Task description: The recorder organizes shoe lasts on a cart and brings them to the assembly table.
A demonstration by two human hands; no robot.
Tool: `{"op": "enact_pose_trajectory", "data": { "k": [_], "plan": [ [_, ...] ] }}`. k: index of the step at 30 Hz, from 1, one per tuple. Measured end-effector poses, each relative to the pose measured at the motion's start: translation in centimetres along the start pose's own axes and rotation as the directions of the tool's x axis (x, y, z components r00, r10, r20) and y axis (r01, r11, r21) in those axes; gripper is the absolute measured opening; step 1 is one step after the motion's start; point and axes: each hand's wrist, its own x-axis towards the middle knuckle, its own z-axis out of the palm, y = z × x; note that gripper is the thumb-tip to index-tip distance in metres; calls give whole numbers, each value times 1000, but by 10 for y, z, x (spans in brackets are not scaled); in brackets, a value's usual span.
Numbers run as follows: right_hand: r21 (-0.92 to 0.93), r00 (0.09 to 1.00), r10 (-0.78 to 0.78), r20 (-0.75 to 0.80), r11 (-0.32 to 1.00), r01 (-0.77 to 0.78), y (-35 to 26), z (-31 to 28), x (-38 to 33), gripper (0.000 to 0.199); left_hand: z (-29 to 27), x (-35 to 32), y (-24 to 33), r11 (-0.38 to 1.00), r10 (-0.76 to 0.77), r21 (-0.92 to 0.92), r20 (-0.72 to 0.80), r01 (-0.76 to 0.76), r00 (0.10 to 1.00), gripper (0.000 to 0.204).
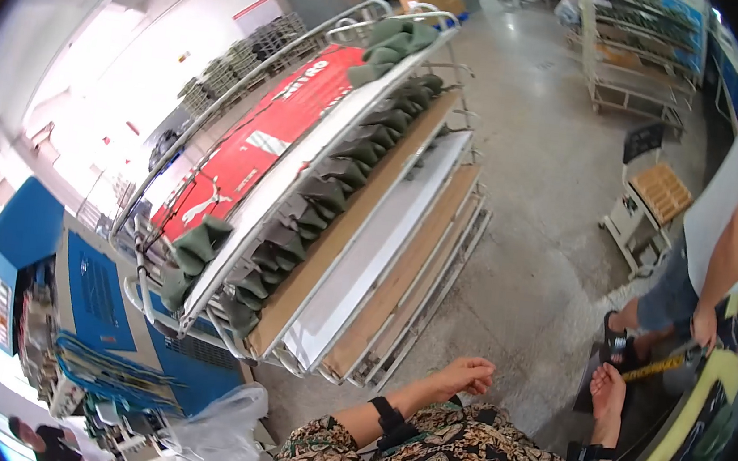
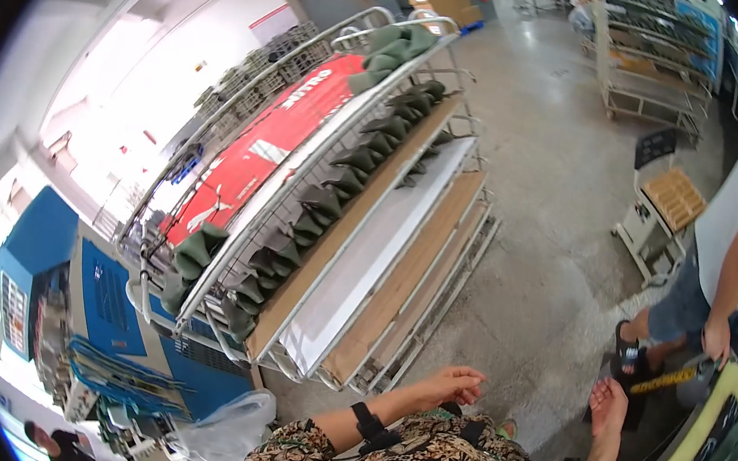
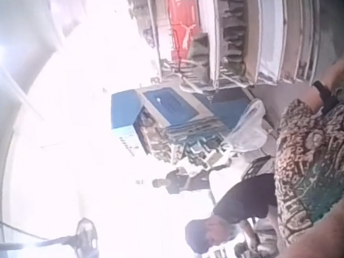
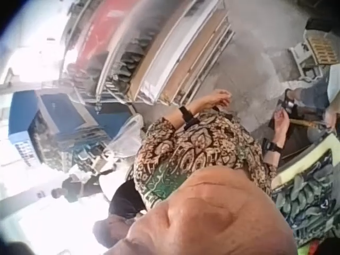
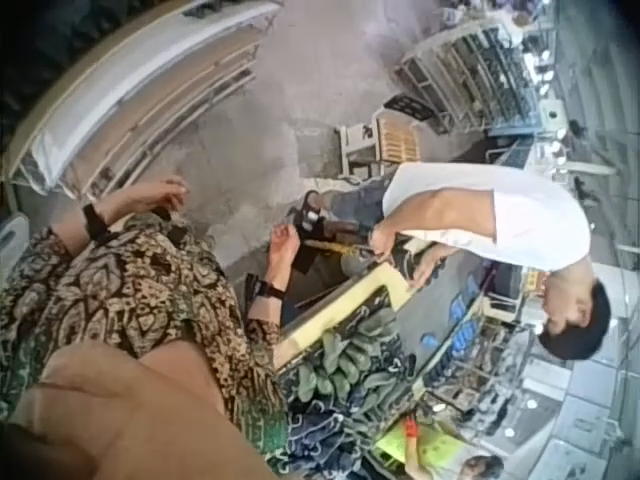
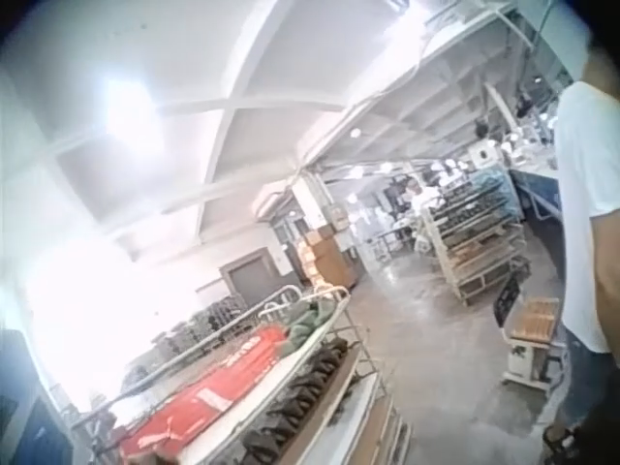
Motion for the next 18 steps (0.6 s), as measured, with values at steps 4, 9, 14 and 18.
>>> {"op": "enact_pose_trajectory", "data": {
  "k": [4, 9, 14, 18],
  "plan": [
    [-172, 968, 24, 252, 985, 20, 5, 118, -1, 12, -42, -22, -7, 992, 94, -84, -50, -97, 994, 36],
    [-449, 771, 219, 598, 888, 95, 29, 303, -24, 18, -101, -56, -18, 970, 202, -97, -184, -222, 962, 39],
    [-355, 159, 335, 929, 682, 639, 47, 513, -102, 21, -154, -114, -35, 902, 311, -198, -317, -383, 896, 34],
    [142, -276, 409, 870, 328, 934, 96, 638, -143, 29, -175, -156, -35, 859, 430, -84, -418, -505, 800, 33]
  ]
}}
